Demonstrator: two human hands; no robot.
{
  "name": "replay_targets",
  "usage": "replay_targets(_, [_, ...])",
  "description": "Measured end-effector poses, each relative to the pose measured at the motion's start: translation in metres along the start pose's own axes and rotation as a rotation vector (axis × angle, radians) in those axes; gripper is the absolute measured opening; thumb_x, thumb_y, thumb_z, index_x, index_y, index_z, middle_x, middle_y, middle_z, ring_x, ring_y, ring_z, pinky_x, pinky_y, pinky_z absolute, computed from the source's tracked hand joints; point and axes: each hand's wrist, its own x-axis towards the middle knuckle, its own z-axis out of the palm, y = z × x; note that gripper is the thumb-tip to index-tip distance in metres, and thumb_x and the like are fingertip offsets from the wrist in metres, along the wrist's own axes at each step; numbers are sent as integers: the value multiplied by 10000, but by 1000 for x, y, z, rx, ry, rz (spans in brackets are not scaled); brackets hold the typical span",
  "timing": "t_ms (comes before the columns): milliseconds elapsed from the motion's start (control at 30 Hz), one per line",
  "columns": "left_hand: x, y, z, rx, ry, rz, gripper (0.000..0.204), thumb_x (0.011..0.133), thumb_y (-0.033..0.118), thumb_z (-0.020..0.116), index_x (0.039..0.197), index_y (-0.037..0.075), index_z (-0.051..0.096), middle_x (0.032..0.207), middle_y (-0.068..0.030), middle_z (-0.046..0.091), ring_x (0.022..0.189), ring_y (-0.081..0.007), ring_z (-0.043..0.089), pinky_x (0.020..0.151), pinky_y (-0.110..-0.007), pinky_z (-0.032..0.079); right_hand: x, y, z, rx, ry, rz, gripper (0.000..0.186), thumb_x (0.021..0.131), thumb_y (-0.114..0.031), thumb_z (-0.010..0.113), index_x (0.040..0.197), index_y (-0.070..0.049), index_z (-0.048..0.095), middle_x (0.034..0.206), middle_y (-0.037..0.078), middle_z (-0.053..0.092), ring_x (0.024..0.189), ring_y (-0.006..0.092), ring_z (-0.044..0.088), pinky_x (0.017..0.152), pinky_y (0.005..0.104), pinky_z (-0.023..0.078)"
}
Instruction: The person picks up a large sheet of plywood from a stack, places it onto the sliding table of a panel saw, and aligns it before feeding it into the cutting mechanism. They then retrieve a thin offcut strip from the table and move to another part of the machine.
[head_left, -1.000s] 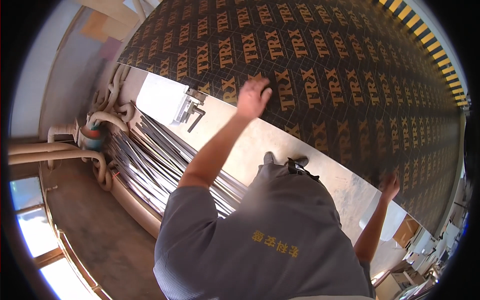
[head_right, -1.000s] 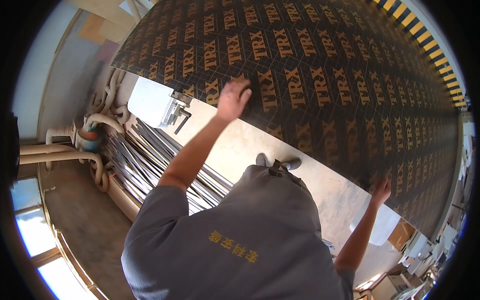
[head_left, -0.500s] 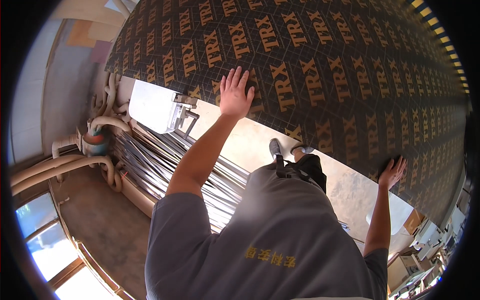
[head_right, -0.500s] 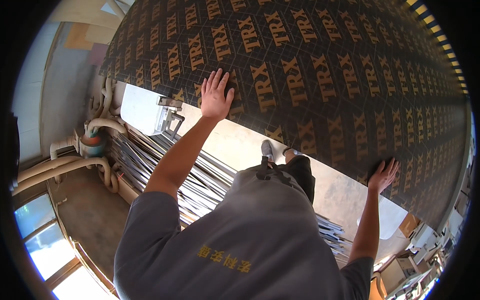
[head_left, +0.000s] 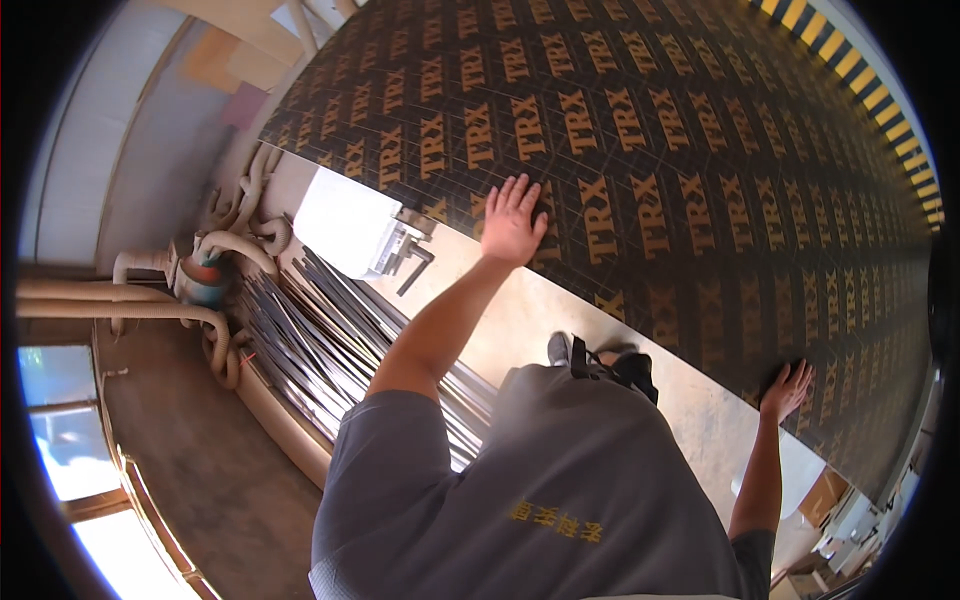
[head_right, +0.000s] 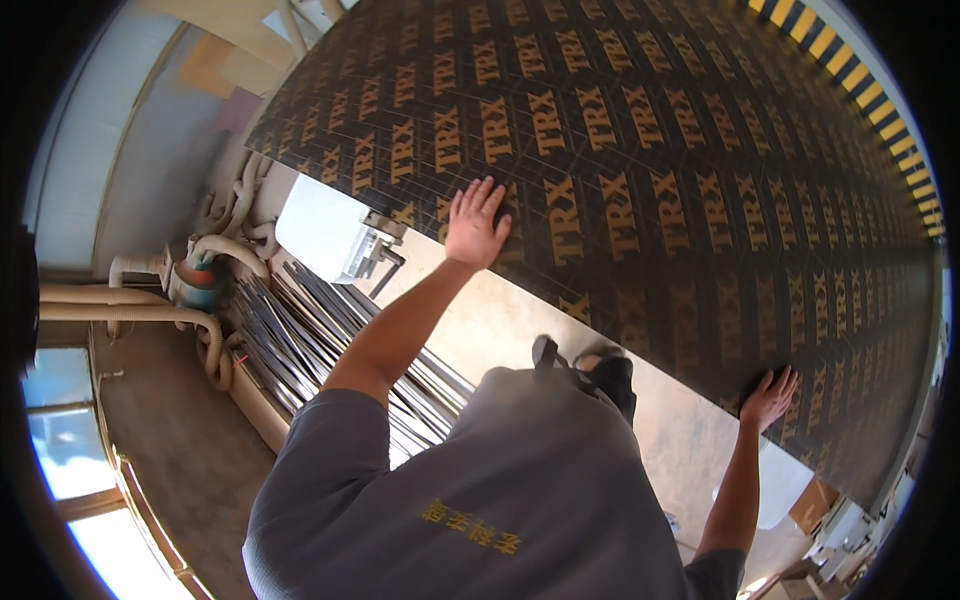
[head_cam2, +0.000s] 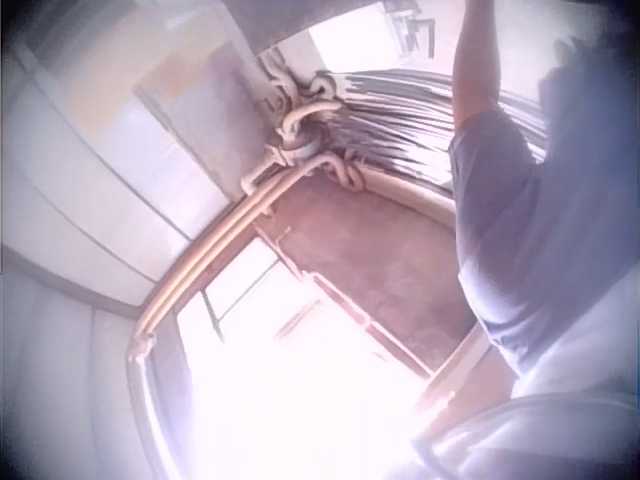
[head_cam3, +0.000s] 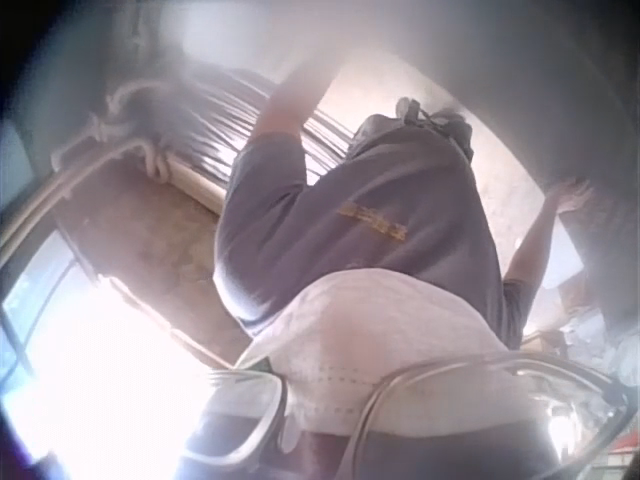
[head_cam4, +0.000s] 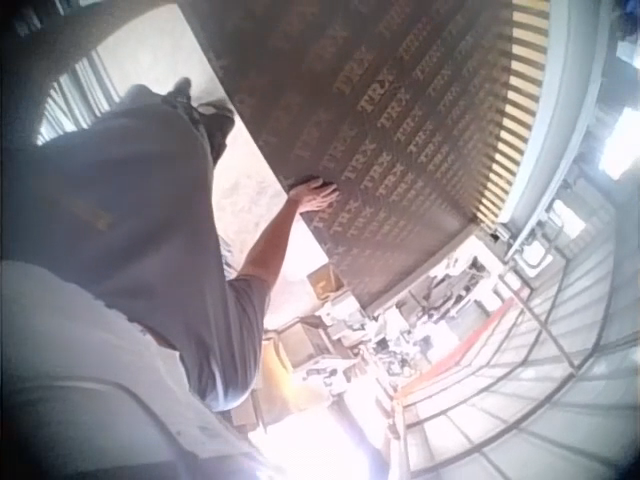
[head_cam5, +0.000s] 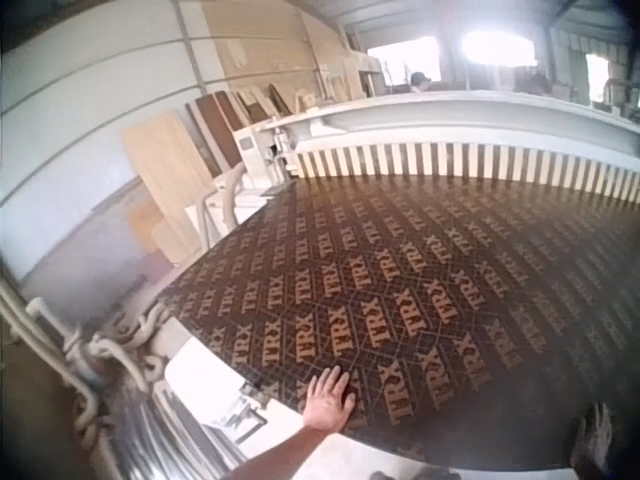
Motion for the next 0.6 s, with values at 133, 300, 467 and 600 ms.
replay_targets(133, [-4, 0, -3, -16, 28, 4, 579, 1013, 357, 571, 1526, 93, 520, 1642, -143, 429, 1549, -333, 336, 1294, -507, 214, 1, 5, 7, -13, 13, 4, 645, 1116, -541, 375, 1611, -131, 430, 1679, 149, 380, 1554, 351, 338, 1263, 521, 273])
replay_targets(300, [-6, 2, -5, -31, 12, -5, 575, 1015, 361, 568, 1519, 88, 522, 1650, -141, 413, 1556, -325, 319, 1300, -506, 202, 1, 9, 5, 38, -16, 33, 616, 1118, -511, 398, 1593, -122, 459, 1670, 144, 398, 1551, 343, 346, 1261, 511, 281])
replay_targets(467, [-9, -1, -8, -26, 11, -12, 565, 1029, 366, 549, 1518, 84, 532, 1652, -136, 421, 1555, -317, 330, 1301, -499, 198, 2, -1, 1, 29, -5, 17, 610, 1118, -500, 405, 1588, -117, 465, 1666, 144, 403, 1544, 345, 354, 1257, 509, 290])
replay_targets(600, [-7, -1, -6, -69, 20, -4, 550, 1026, 346, 559, 1507, 79, 538, 1647, -135, 423, 1558, -321, 317, 1303, -495, 202, 3, -4, -7, -8, -35, 23, 615, 1117, -504, 404, 1587, -112, 463, 1671, 148, 397, 1541, 353, 361, 1251, 511, 298])
